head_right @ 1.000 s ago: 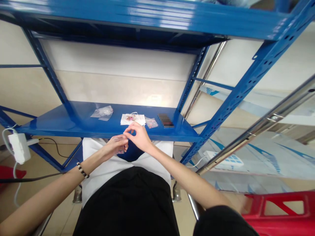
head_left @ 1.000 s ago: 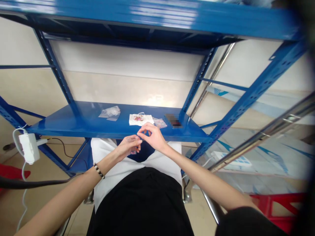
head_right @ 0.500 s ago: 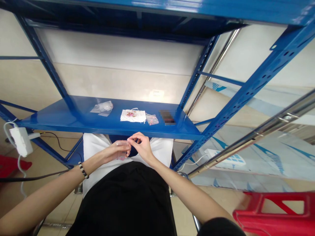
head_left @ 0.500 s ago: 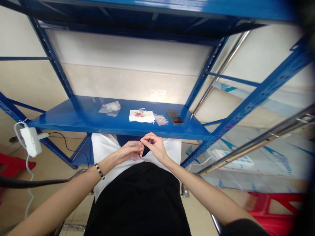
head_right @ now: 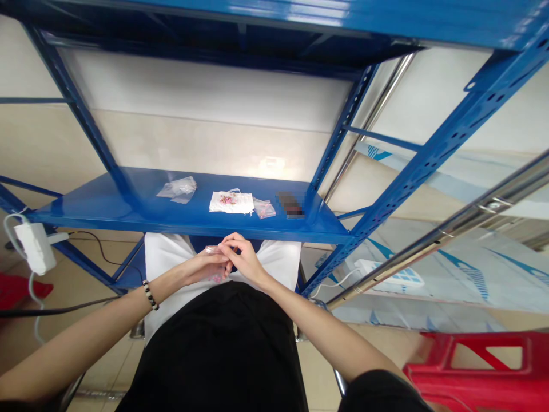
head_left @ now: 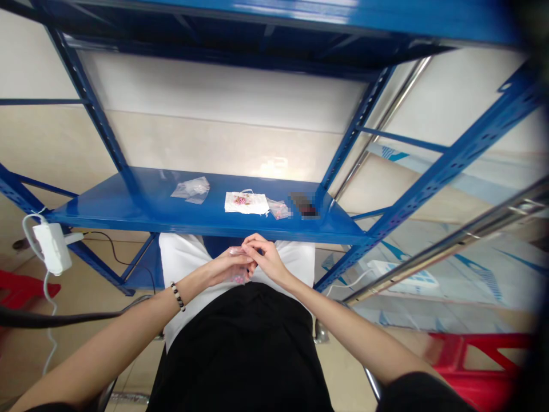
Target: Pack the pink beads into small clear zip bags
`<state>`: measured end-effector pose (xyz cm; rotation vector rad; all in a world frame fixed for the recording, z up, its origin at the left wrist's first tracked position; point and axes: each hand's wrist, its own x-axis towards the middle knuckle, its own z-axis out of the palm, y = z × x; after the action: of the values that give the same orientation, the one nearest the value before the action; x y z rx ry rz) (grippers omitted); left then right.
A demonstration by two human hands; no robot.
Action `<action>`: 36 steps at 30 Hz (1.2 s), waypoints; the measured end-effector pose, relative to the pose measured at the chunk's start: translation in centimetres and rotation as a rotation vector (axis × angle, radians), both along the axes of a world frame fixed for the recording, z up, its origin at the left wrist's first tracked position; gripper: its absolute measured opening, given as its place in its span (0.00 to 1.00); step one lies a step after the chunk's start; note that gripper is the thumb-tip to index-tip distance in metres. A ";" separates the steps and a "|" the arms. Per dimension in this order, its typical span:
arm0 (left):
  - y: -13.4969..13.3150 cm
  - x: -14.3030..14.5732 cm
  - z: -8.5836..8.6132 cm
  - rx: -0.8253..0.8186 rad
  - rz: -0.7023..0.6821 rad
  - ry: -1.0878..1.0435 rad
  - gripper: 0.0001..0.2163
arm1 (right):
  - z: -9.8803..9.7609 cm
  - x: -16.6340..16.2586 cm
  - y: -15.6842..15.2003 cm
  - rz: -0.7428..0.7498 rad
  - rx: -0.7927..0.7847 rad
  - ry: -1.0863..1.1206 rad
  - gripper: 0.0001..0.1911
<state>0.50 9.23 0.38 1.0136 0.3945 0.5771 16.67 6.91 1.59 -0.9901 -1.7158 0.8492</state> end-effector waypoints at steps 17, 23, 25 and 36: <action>-0.2 -1.1 1.3 0.030 -0.210 -0.062 0.18 | 0.5 0.8 0.6 -0.073 0.127 -0.016 0.15; -0.9 -1.2 1.0 0.005 -0.321 -0.059 0.25 | 0.3 1.2 0.2 -0.118 0.069 -0.008 0.16; -1.1 -1.2 1.1 0.010 -0.342 -0.030 0.26 | 0.5 1.5 0.0 -0.129 0.053 0.008 0.16; 0.2 -1.0 0.5 0.030 -0.184 0.012 0.22 | 0.5 1.6 1.1 -0.126 0.067 0.102 0.12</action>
<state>-0.47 9.44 0.83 1.0698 0.3000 0.4127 18.31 8.03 2.12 -0.9824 -1.5686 0.7437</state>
